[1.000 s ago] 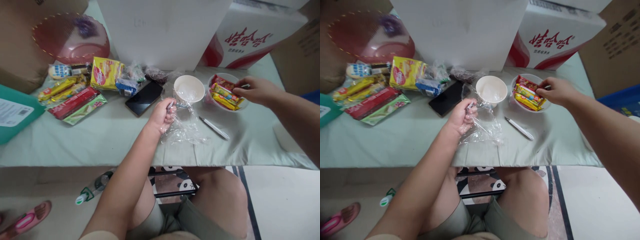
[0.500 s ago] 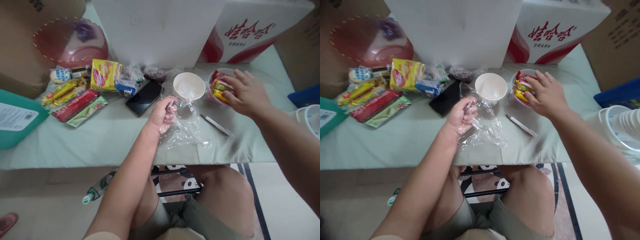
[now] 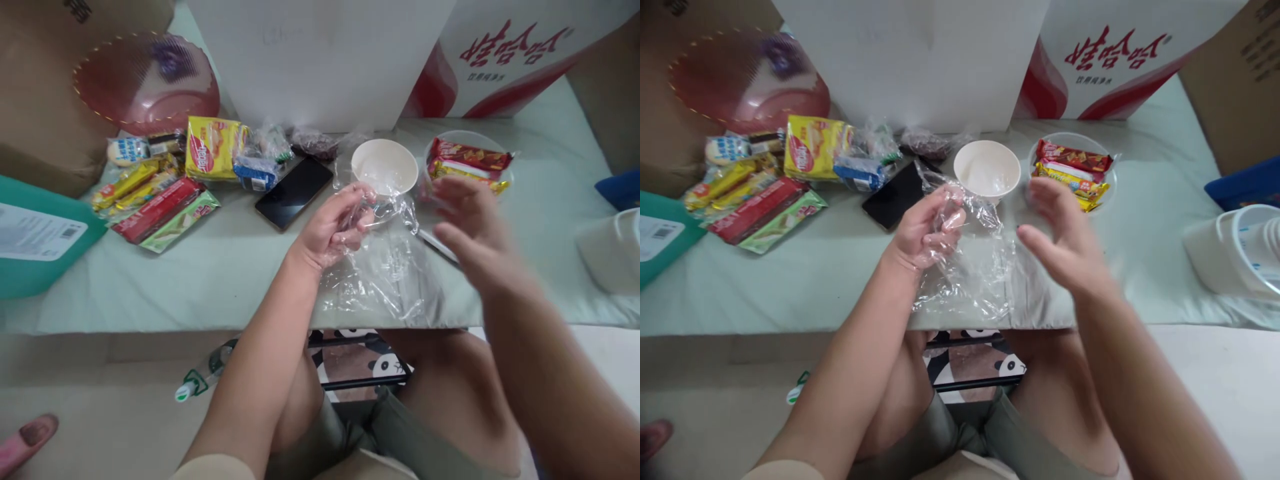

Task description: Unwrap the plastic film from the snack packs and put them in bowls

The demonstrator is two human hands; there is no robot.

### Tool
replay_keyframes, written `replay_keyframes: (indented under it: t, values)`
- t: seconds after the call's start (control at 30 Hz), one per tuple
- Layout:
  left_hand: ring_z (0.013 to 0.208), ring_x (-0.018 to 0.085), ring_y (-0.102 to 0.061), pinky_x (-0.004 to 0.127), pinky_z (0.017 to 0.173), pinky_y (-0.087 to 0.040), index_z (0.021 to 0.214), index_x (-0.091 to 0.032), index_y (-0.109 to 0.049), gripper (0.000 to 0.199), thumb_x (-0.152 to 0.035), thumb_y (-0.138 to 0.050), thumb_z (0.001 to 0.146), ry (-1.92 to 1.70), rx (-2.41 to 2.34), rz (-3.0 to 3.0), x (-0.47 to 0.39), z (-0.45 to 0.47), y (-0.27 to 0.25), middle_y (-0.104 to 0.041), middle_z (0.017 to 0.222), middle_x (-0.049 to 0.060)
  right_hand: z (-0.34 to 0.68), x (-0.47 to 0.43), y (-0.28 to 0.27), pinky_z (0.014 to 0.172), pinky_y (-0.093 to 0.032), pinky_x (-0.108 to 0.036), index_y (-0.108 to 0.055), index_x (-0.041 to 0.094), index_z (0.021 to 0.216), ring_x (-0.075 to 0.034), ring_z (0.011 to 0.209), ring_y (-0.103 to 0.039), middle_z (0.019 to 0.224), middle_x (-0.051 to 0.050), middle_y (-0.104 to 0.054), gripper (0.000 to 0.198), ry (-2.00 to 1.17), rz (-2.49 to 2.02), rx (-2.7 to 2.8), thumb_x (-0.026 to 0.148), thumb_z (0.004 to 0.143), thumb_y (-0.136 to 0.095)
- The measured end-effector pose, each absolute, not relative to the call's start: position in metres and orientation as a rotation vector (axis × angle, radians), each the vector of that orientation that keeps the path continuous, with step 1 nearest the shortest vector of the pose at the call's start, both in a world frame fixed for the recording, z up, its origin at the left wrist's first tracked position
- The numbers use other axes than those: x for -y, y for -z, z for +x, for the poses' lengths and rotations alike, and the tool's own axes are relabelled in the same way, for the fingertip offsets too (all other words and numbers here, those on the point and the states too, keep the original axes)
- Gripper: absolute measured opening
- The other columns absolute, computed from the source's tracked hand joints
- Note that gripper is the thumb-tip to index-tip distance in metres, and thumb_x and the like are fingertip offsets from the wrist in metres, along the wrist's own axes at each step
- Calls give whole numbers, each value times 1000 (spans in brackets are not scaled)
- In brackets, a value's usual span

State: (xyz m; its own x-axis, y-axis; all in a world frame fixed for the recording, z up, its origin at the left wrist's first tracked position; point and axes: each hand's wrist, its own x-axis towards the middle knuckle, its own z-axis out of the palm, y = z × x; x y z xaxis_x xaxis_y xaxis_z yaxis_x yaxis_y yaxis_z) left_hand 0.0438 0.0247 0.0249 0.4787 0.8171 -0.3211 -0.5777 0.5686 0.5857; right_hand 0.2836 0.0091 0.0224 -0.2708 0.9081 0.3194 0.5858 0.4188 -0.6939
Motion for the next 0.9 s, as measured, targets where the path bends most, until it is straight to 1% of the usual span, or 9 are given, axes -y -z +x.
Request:
replay_keyframes:
  t: [0.13,0.2,0.3,0.37,0.43,0.53,0.67,0.8,0.9]
  values:
    - [28,-3,-20,12,34,-10,88,-22,-61,10,-30,-58,94,-862,-742,423,-11,35,-28,-68,67,2,254,20,27,105,-56,-54,-23,36,157,-30,135,-60,152,-16,-53,80,-1025,-1060,1841,55,92,-66]
    - [28,-3,-20,12,35,-10,89,-22,-60,12,-33,-61,93,-881,-823,429,-4,27,-28,-73,75,3,243,28,35,108,-53,-53,-29,35,155,-30,139,-57,154,-15,-52,85,-1103,-1032,1830,54,86,-74]
    - [28,-4,-20,13,35,-12,88,-22,-61,14,-34,-57,94,-956,-883,486,2,14,-30,-75,79,4,233,33,31,112,-50,-51,-61,28,123,-28,130,-63,137,-12,-66,40,-944,-1136,1692,46,88,-71]
    - [28,-3,-23,13,35,-12,87,-22,-62,14,-32,-57,94,-989,-958,532,4,5,-32,-75,77,4,232,30,28,100,-57,-45,-64,25,98,-23,104,-73,105,-7,-75,17,-824,-1229,1503,42,94,-63]
    - [28,-2,-26,13,35,-12,85,-20,-64,12,-28,-59,92,-1012,-1073,610,5,-3,-32,-73,72,4,237,21,31,73,-61,-33,-62,25,94,-15,71,-69,81,-1,-69,18,-765,-1258,1300,42,95,-60]
    - [30,0,-30,13,34,-13,81,-18,-67,13,-24,-60,89,-1048,-1212,768,9,-11,-28,-68,62,5,247,6,42,48,-46,-24,-58,27,107,-9,50,-52,82,2,-63,24,-721,-1242,1108,47,95,-58]
    - [30,1,-29,13,33,-16,82,-19,-67,12,-25,-59,88,-1120,-1265,732,12,-16,-20,-64,56,1,251,9,45,69,-57,-35,-51,29,126,-19,83,-68,113,-8,-64,38,-627,-1288,1178,49,94,-54]
    - [29,3,-28,13,33,-15,84,-21,-62,11,-25,-55,90,-1208,-1305,557,4,-16,-17,-59,53,-4,243,38,20,104,-49,-55,-51,28,131,-33,123,-60,127,-14,-58,40,-124,-1302,1434,35,92,-56]
    - [30,2,-28,13,33,-14,84,-21,-62,7,-24,-58,89,-1170,-1309,531,-6,-12,-15,-58,54,-5,235,50,12,111,-45,-58,-52,31,134,-36,133,-55,137,-13,-60,49,-257,-1195,1979,24,87,-57]
